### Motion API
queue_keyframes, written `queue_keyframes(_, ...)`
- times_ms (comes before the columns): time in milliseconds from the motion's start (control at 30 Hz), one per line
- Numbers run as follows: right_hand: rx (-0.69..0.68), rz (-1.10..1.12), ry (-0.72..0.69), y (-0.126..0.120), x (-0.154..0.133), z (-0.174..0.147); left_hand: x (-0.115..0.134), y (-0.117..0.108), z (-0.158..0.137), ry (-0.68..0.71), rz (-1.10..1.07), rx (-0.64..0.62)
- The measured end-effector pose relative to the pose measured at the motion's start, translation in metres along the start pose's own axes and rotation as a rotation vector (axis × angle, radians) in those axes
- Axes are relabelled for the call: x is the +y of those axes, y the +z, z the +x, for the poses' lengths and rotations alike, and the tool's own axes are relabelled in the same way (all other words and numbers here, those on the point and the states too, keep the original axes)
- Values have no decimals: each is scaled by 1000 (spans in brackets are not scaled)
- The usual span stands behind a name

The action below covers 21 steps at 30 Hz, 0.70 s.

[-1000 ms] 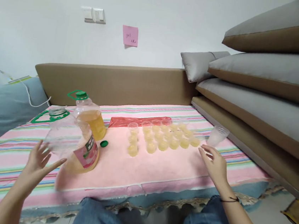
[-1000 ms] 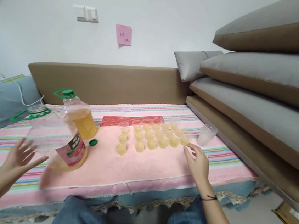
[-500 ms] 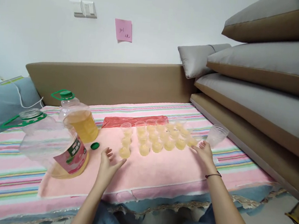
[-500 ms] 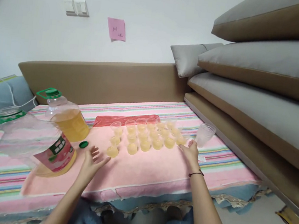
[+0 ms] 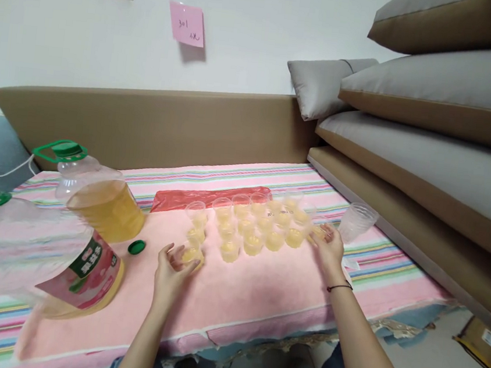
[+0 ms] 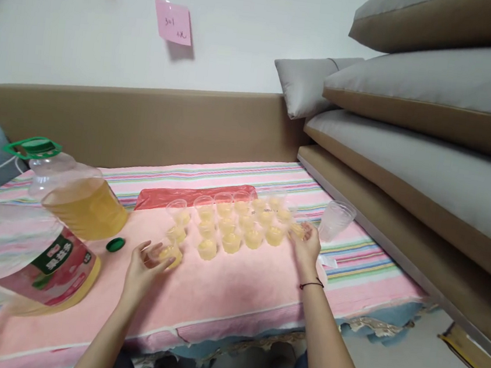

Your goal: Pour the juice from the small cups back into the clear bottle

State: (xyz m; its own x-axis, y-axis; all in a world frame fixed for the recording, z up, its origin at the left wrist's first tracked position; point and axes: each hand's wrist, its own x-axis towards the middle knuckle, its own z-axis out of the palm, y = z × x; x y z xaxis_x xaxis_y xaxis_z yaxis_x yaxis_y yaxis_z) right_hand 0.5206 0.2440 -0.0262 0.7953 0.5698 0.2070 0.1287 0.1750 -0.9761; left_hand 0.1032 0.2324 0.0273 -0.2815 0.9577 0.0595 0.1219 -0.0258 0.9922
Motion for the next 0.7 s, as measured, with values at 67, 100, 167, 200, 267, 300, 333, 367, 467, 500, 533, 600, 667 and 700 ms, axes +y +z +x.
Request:
queue_keyframes(67, 10, -9, -38, -3, -10, -2, 0, 1, -1, 9, 5, 6)
queue_keyframes(100, 8, -11, -58, -5, -16, -3, 0, 1, -1, 16, 7, 6)
queue_keyframes(167, 0, -31, -116, -8, -27, -5, -2, 0, -2, 21, 11, -3)
queue_keyframes(200, -4, -60, -161, -9, -33, -6, -3, 0, -2, 21, 13, -11)
queue_keyframes(267, -10, -151, -271, -11, -42, -7, -5, -1, -2, 15, 14, -27)
queue_keyframes(300, -9, -205, -328, -11, -47, -8, -6, -2, -3, 10, 13, -32)
queue_keyframes(333, -9, -253, -379, -12, -50, -8, -7, -3, -3, 8, 14, -38)
queue_keyframes(367, -8, -289, -418, -12, -53, -8, -7, -3, -3, 7, 17, -44)
queue_keyframes(467, -3, -364, -525, -11, -59, -7, -7, -5, -5, 15, 51, -44)
queue_keyframes(500, 0, -385, -566, -10, -60, -6, -6, -5, -6, 22, 68, -42)
queue_keyframes(533, 4, -407, -609, -10, -61, -6, -6, -5, -6, 26, 83, -40)
queue_keyframes(600, 11, -449, -697, -9, -63, -4, -5, -6, -7, 31, 90, -40)
queue_keyframes(667, 7, -486, -776, -9, -64, -3, -6, -7, -8, 34, 80, -46)
queue_keyframes(700, 0, -502, -810, -9, -64, -2, -7, -7, -8, 35, 81, -48)
